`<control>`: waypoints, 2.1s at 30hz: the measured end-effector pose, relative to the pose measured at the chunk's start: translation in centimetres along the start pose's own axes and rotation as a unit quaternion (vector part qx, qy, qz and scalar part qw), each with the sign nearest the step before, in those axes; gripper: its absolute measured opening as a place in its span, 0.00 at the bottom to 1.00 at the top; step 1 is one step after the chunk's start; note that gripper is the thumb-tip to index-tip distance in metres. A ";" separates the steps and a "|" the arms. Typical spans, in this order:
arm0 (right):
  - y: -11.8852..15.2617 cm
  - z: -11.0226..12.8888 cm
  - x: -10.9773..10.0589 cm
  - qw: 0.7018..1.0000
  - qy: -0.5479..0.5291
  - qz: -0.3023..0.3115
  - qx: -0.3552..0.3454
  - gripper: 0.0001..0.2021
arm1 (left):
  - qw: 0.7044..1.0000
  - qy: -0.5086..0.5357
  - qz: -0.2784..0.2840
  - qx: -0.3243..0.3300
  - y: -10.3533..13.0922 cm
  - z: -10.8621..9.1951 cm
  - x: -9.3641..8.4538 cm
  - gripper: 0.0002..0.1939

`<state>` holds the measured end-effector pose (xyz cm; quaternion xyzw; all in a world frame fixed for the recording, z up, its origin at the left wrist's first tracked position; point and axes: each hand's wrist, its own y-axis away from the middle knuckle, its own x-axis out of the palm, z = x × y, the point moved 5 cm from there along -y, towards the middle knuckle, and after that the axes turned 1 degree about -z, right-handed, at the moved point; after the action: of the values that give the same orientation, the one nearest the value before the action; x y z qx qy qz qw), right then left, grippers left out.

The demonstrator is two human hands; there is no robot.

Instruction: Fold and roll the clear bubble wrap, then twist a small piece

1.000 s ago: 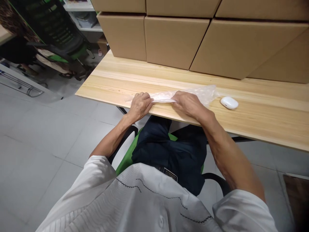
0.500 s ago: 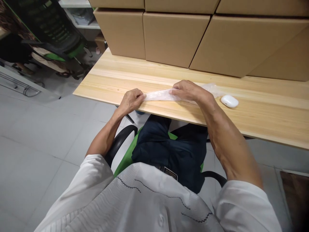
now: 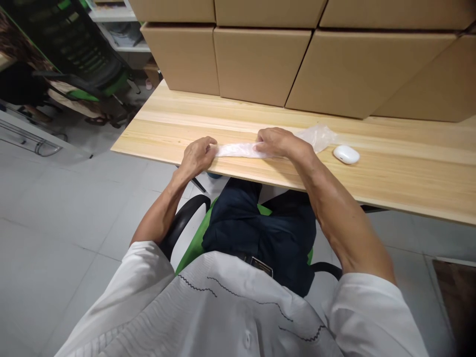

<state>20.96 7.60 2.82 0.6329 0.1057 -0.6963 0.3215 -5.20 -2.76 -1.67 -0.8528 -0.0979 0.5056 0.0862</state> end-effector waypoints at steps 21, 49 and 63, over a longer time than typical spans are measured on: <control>5.7 -0.8 2.7 0.904 -0.308 -0.296 -0.013 0.14 | 0.877 0.477 0.045 -0.026 0.7 -7.5 5.7 0.37; 15.2 2.1 -6.0 0.836 -0.073 -0.515 -0.177 0.20 | 0.699 0.668 0.256 -0.016 -3.2 -16.4 -4.9 0.23; 13.6 1.5 -6.3 0.882 0.016 -0.390 -0.264 0.13 | 0.599 0.568 0.562 0.047 1.4 -19.6 1.5 0.23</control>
<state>27.59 -1.77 12.65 0.4432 0.5289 -0.7016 0.1780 12.79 -4.67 6.01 -0.8493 0.4934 -0.1280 -0.1372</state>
